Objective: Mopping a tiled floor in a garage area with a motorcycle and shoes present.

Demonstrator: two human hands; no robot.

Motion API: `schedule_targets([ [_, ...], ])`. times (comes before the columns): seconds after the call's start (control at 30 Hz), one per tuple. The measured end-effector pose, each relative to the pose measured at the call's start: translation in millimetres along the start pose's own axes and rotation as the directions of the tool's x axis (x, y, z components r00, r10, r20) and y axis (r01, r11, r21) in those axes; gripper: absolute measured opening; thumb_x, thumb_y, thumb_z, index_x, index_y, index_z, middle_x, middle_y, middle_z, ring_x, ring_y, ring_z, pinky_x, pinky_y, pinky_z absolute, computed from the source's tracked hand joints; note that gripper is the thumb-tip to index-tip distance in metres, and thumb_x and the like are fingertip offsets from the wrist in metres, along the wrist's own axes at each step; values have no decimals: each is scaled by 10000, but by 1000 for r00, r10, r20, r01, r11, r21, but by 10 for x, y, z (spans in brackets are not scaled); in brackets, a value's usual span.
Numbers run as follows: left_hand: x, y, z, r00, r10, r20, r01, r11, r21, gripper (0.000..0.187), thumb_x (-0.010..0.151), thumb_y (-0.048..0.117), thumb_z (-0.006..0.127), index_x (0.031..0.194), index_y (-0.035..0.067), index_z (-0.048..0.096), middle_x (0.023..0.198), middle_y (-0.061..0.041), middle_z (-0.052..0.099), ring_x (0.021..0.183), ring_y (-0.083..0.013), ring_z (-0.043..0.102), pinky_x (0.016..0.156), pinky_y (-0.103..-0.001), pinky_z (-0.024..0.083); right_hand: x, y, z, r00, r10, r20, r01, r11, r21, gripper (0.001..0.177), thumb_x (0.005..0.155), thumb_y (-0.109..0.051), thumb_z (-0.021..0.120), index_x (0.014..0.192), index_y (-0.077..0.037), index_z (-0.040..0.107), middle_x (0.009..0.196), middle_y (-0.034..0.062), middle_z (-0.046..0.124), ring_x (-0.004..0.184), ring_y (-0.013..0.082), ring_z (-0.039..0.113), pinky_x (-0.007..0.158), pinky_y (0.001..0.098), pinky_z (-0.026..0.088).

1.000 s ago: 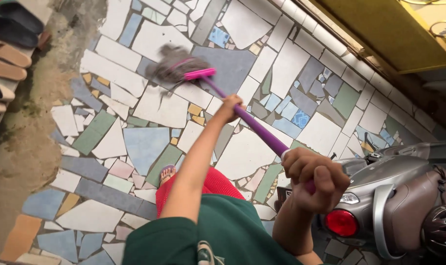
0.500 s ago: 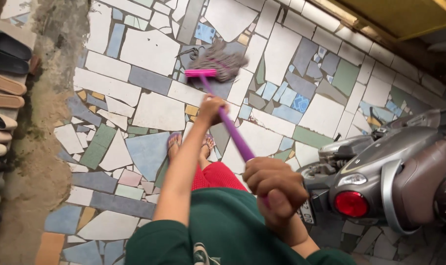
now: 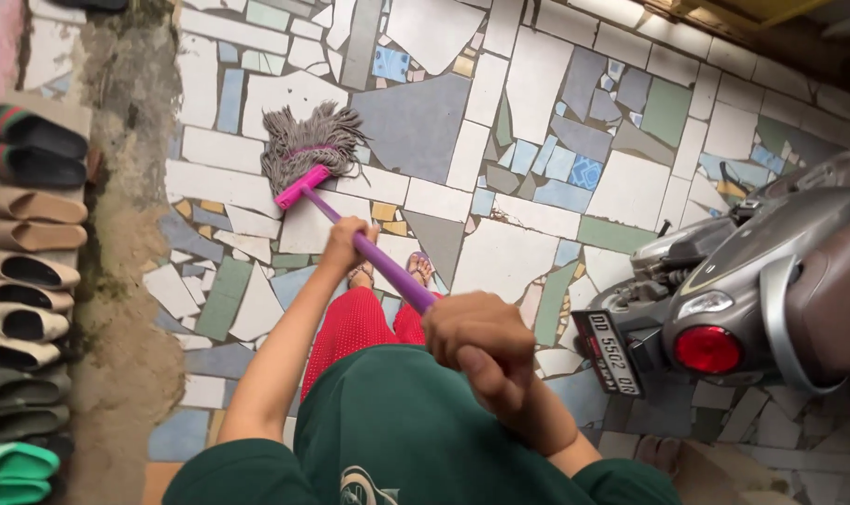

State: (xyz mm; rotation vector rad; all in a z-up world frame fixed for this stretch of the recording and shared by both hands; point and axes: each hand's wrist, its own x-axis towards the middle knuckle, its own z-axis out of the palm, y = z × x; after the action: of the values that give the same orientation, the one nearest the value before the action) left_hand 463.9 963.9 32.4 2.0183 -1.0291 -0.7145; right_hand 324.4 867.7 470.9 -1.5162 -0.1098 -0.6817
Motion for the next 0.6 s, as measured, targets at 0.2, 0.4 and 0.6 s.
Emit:
schedule_targets([
  [0.2,323,513,518,925,-76,372,122,987,-102,409,959,354,734,679,101,575,856,-64,589,798,-194,537,781,-327,484,-148,-272,130,911,98,-401,-197,957,-212,383,937,-141,403,570,-62,330,501,56,318,414,205,334,468,348,321],
  [0.4,323,1154,949,880,85,468,-23,990,-137,427,940,428,709,652,164,536,858,-32,627,860,-199,582,870,-343,513,-452,-257,-2,922,-108,-371,-17,948,-318,330,888,-74,353,561,-112,363,445,30,348,329,164,350,363,313,336],
  [0.6,216,1304,811,713,144,686,-66,988,-139,457,1025,426,565,681,130,624,804,-63,671,736,-200,630,695,-373,513,-541,-209,-75,854,-350,-384,175,890,-422,290,882,-40,307,604,-110,346,432,39,290,308,168,300,335,327,299],
])
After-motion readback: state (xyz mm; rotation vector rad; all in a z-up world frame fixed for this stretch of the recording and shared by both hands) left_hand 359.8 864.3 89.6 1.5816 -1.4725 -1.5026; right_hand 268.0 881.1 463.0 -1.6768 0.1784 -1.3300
